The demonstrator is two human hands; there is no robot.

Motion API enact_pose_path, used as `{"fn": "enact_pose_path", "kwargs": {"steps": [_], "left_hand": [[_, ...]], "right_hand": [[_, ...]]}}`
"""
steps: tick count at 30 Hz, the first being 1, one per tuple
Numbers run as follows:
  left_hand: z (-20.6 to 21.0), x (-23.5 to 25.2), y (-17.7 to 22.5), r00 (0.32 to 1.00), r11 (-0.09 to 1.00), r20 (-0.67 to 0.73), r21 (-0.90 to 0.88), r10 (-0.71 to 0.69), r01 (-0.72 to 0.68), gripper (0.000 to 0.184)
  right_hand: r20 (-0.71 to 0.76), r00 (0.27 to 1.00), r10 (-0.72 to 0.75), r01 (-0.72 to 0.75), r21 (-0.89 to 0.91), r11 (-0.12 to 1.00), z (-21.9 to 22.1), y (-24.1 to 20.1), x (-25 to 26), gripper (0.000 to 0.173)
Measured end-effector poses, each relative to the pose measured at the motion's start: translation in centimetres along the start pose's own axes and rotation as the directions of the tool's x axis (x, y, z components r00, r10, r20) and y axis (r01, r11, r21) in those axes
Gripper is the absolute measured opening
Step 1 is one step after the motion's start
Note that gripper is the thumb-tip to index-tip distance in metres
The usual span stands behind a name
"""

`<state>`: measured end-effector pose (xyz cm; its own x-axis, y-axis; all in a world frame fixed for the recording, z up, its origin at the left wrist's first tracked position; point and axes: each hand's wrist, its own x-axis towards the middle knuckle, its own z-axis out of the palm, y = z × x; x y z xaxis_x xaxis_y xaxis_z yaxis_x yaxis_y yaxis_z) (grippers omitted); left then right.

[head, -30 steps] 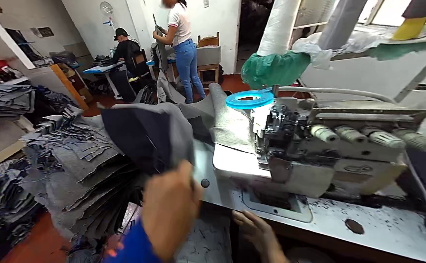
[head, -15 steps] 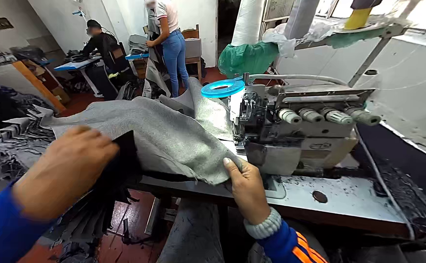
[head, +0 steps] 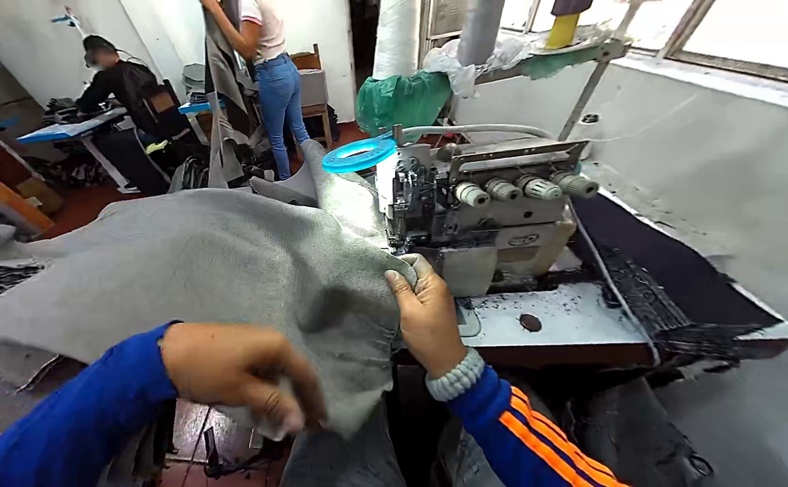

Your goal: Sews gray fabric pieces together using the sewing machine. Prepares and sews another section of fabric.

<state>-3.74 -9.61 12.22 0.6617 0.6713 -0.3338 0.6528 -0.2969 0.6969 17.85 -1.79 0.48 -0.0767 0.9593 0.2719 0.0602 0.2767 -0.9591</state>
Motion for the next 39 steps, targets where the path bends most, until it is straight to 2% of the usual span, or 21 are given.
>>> {"fn": "enact_pose_path", "kwargs": {"steps": [1,2,3,5,7,10,11,12,13,14,17,18,19,21,22,24,28,32,35,37,39], "left_hand": [[0.4,1.0,-0.5,0.97,0.988,-0.213,0.13,0.116,-0.089,0.021],[1.0,2.6,-1.6,0.887,0.937,-0.391,0.332,0.245,-0.112,0.02],[1.4,4.4,-2.9,0.809,0.872,-0.468,0.478,0.356,-0.107,0.026],[2.9,7.8,-5.8,0.731,0.783,-0.488,0.614,0.476,-0.099,0.037],[4.3,9.6,-8.5,0.665,0.731,-0.532,0.681,0.524,-0.031,0.037],[5.3,10.4,-9.5,0.559,0.697,-0.648,0.698,0.518,0.163,0.041],[6.0,10.6,-9.2,0.532,0.695,-0.684,0.683,0.5,0.224,0.043],[6.7,10.7,-8.7,0.508,0.698,-0.717,0.661,0.478,0.276,0.045],[7.4,10.7,-8.0,0.488,0.707,-0.749,0.631,0.448,0.32,0.047],[7.8,10.7,-7.4,0.465,0.719,-0.778,0.599,0.422,0.351,0.049],[7.7,11.0,-5.9,0.421,0.759,-0.819,0.545,0.391,0.356,0.054],[7.2,11.1,-5.7,0.418,0.776,-0.821,0.536,0.389,0.332,0.053],[6.4,11.2,-5.6,0.415,0.796,-0.822,0.527,0.389,0.298,0.049],[4.7,11.6,-6.0,0.404,0.828,-0.83,0.503,0.384,0.248,0.039],[3.9,12.1,-6.4,0.397,0.846,-0.836,0.486,0.377,0.221,0.037],[3.0,13.5,-7.2,0.396,0.863,-0.846,0.461,0.357,0.206,0.045],[2.6,14.7,-6.9,0.42,0.826,-0.839,0.484,0.346,0.288,0.061],[2.4,14.6,-6.6,0.432,0.817,-0.832,0.495,0.348,0.296,0.055],[1.3,13.7,-6.6,0.564,0.865,-0.77,0.467,0.298,0.181,0.047],[-0.1,13.0,-6.5,0.693,0.926,-0.679,0.374,0.241,0.044,0.035],[-1.2,12.6,-6.7,0.749,0.95,-0.609,0.299,0.261,-0.087,0.023]], "right_hand": [[-0.012,1.0,0.013,-0.013,0.006,1.0,0.1,-0.1,0.0,0.018],[-0.033,0.999,0.018,-0.017,0.018,1.0,0.4,-0.1,-0.1,0.02],[-0.06,0.998,0.017,-0.015,0.039,0.999,0.7,0.1,-0.3,0.024],[-0.126,0.992,0.019,-0.006,0.103,0.995,1.5,0.7,-1.3,0.031],[-0.099,0.992,0.084,-0.062,0.207,0.976,1.8,0.9,-3.5,0.045],[0.118,0.967,0.226,-0.248,0.235,0.94,2.8,2.6,-9.2,0.062],[0.194,0.944,0.267,-0.306,0.21,0.929,3.0,3.2,-10.8,0.051],[0.246,0.931,0.269,-0.314,0.167,0.935,2.9,3.6,-11.5,0.027],[0.331,0.914,0.235,-0.282,0.104,0.954,2.2,3.9,-11.5,0.014],[0.434,0.882,0.182,-0.22,0.038,0.975,0.8,4.2,-10.9,0.012],[0.685,0.712,0.152,0.012,-0.229,0.973,-6.5,3.9,-6.8,0.023],[0.631,0.758,0.168,0.066,-0.329,0.942,-9.6,3.2,-4.9,0.025],[0.485,0.857,0.174,0.047,-0.41,0.911,-12.9,2.4,-2.7,0.025],[0.101,0.976,0.193,-0.106,-0.554,0.826,-18.9,1.3,2.2,0.027],[-0.075,0.992,0.097,-0.123,-0.629,0.767,-21.4,1.6,5.1,0.028],[-0.248,0.969,-0.013,-0.178,-0.729,0.661,-24.8,2.4,11.2,0.031],[-0.295,0.936,0.193,-0.352,-0.813,0.463,-27.6,7.1,19.8,0.034],[-0.239,0.948,0.209,-0.304,-0.872,0.383,-28.1,8.3,21.3,0.035],[-0.18,0.983,0.042,-0.176,-0.841,0.511,-28.0,6.7,19.2,0.032],[-0.163,0.979,-0.119,-0.056,-0.786,0.615,-26.4,3.6,14.9,0.032],[-0.156,0.949,-0.275,0.093,-0.696,0.712,-24.1,0.8,9.3,0.043]]}}
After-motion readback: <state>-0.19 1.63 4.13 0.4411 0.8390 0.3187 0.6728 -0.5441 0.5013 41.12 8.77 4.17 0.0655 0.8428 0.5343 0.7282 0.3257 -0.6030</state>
